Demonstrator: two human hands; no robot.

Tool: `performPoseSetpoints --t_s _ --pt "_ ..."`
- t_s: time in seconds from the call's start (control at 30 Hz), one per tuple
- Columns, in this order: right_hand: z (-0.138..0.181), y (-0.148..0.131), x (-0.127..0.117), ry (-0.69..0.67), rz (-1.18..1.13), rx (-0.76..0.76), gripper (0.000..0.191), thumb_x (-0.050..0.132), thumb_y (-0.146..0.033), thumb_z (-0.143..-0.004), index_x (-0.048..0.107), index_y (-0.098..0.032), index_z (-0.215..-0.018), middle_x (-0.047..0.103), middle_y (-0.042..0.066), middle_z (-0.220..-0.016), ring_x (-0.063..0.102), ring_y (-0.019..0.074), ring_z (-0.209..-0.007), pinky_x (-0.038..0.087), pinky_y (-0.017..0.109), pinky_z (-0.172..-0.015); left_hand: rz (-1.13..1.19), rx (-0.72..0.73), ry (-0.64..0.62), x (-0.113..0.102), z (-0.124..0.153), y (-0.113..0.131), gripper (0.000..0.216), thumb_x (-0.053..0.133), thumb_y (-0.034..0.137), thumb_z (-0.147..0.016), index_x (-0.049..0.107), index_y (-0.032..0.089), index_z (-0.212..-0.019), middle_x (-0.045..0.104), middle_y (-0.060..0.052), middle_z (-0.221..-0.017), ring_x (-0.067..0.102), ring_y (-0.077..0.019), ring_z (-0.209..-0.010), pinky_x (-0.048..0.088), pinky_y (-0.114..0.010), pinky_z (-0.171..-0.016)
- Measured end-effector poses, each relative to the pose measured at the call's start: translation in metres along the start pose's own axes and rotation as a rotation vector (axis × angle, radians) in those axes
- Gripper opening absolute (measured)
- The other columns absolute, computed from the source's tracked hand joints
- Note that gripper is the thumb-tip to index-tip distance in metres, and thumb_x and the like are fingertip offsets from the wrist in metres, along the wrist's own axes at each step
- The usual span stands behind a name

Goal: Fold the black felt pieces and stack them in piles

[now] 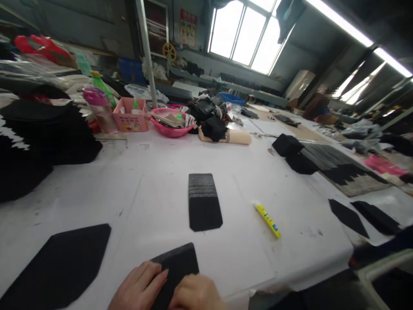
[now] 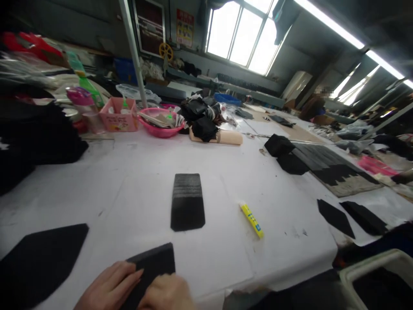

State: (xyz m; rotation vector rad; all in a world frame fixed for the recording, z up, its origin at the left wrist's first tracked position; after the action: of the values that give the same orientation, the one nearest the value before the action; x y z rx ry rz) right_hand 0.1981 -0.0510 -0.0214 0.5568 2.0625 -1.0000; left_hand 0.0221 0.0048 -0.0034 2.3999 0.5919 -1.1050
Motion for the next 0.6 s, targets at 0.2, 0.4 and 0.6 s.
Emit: performPoseSetpoints --t_s 0.2,0.4,0.6 --pt "-0.041 0.019 -0.061 0.005 0.065 0.345 0.010 0.060 -0.013 -0.092 0.064 -0.019 -0.098 0.064 0.005 -0.098 0.057 0.0214 -0.092 0.047 0.035 -0.082 0.068 -0.144 -0.225 -0.010 0.004 0.011 0.015 0.051 0.014 -0.097 0.064 0.016 -0.104 0.063 -0.008 -0.103 0.057 -0.0220 -0.093 0.051 -0.038 -0.081" --pt "-0.050 0.027 -0.045 -0.067 0.185 0.308 0.017 0.065 -0.018 -0.090 0.062 -0.018 -0.107 0.063 0.008 -0.107 0.054 0.0249 -0.097 0.045 0.039 -0.084 0.081 -0.163 -0.247 -0.012 0.001 0.011 0.013 0.056 0.015 -0.095 0.062 0.016 -0.106 0.063 -0.006 -0.103 0.054 -0.0221 -0.098 0.046 -0.038 -0.084" --pt "-0.056 0.028 -0.044 -0.141 0.198 0.275 0.004 0.064 -0.019 -0.090 0.062 -0.018 -0.094 0.063 0.006 -0.095 0.053 0.0234 -0.092 0.043 0.037 -0.082 0.125 -0.210 -0.289 -0.015 -0.004 0.005 0.010 0.055 0.017 -0.096 0.062 0.018 -0.103 0.062 -0.004 -0.096 0.053 -0.0200 -0.093 0.044 -0.035 -0.081"
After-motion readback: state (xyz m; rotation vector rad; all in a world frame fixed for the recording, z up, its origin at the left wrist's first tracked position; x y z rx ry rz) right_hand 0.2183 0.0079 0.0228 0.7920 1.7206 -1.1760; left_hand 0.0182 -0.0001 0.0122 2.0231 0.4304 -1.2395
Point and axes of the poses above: each hand's wrist, its own z-axis away from the middle knuckle, its own x-axis out of the palm, y = z × x, the point moved 2 cm from there along -z, towards the middle knuckle
